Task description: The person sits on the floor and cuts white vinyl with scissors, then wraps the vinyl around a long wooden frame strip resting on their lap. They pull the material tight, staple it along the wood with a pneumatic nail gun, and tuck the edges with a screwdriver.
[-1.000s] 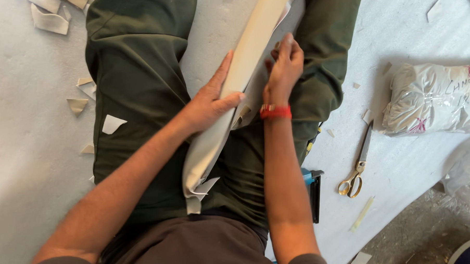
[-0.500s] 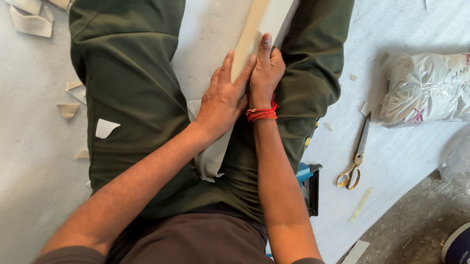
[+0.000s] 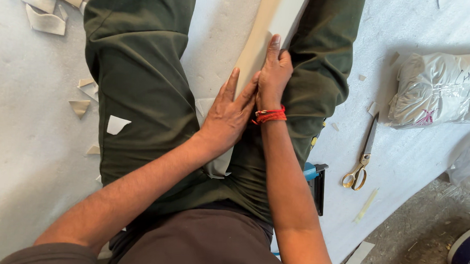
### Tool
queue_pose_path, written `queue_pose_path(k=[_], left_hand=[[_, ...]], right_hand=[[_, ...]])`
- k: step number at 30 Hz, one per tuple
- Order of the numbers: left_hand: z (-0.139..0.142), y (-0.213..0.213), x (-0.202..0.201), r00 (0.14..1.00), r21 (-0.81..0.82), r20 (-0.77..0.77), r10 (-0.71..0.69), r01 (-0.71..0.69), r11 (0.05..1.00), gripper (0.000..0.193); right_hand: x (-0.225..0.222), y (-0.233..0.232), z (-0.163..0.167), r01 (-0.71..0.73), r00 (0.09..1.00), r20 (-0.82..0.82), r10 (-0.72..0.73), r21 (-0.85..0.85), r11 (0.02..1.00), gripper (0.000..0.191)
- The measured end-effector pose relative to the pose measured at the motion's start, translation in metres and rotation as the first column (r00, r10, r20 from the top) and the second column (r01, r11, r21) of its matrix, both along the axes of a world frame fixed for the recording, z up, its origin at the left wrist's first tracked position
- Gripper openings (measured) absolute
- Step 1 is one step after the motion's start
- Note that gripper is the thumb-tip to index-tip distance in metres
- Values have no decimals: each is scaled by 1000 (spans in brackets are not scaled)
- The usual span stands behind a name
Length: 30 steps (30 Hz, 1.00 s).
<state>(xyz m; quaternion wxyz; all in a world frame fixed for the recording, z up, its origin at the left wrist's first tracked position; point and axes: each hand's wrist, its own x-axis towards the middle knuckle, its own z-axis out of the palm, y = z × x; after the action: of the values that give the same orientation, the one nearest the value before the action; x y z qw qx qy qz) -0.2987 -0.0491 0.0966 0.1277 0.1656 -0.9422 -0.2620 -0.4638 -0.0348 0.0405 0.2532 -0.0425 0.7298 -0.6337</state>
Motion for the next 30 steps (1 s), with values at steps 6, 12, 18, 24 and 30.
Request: queue_pose_path(k=[6,12,18,24,30], left_hand=[[4,-28,9,950,575,-204,235,-78,814,29],[-49,-96,-85,831,482,-231,507,-355,801,31],[-72,-94,-106,880,581,-162,446,-280,764,48],[-73,-66,-99,935,475,-145,324,-221,851,64],[-76,-62,-96,956,450,-108,272,-197,871,66]], right_hand=[[9,-2,-15,33,993,-111,-48,-135,990,53],[18,-9,-14,10,995,-88,-36,-287,958,47],[13,-10,-17,8,993,-106,-43,-313,950,45],[11,-6,-29,10,998,-52,-29,-329,944,45],[0,1,-35,-34,999,3,37,-322,946,44]])
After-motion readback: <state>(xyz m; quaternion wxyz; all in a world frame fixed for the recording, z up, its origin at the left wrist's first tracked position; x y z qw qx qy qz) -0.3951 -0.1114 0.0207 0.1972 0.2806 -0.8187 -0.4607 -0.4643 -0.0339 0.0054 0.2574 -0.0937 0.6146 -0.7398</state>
